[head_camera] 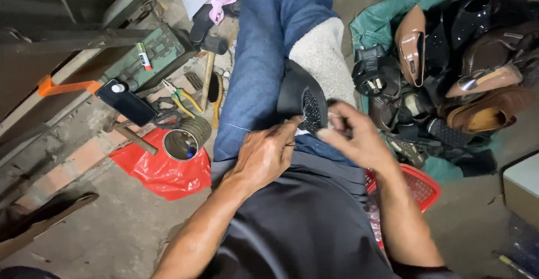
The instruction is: Manually stitching the sole of a shoe using a needle and thread while sitting on the floor.
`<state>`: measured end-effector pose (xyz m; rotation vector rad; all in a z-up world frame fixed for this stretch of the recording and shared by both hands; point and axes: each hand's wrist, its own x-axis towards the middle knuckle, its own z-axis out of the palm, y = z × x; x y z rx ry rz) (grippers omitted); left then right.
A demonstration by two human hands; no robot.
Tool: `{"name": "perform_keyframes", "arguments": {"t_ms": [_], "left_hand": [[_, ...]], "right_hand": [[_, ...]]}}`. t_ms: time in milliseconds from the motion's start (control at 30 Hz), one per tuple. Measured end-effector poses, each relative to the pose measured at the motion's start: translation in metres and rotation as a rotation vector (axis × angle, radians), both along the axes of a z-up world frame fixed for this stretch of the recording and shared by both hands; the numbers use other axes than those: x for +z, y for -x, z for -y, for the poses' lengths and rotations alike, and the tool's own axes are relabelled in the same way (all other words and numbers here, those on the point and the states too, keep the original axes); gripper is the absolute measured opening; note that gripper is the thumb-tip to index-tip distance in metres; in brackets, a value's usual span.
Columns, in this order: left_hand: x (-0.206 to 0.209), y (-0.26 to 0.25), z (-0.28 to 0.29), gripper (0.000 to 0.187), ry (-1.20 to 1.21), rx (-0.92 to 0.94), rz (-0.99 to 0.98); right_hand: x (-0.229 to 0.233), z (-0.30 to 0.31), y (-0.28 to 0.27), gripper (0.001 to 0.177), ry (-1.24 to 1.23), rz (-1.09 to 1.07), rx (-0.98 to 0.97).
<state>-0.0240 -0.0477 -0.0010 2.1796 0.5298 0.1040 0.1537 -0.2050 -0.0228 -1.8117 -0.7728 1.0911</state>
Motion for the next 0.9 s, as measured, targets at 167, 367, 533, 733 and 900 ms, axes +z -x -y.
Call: {"name": "perform_keyframes", "arguments": {"t_ms": [167,367,533,733,900], "left_hand": [[-0.005,-0.002,0.001,0.038,0.075,0.018,0.052],[0.001,-0.005,-0.005,0.040,0.162,-0.018,0.064],[-0.001,-0.005,-0.005,0.042,0.192,-0.026,0.054],[-0.001,-0.009,-0.004,0.041,0.172,-0.034,0.052],[-0.007,-0.013,0.001,0.039,0.155,-0.058,0.046]], "right_hand": [[-0.042,0.043,-0.032,0.022,-0.116,-0.329,-0.723],[-0.035,0.049,-0.029,0.028,-0.505,-0.715,-0.829],[0.000,0.013,0.001,0.012,-0.495,-0.669,-0.637],[0.022,-0.003,0.008,0.076,0.060,0.184,0.034],[0.014,0.008,0.011,0.035,-0.040,0.234,0.001]]}}
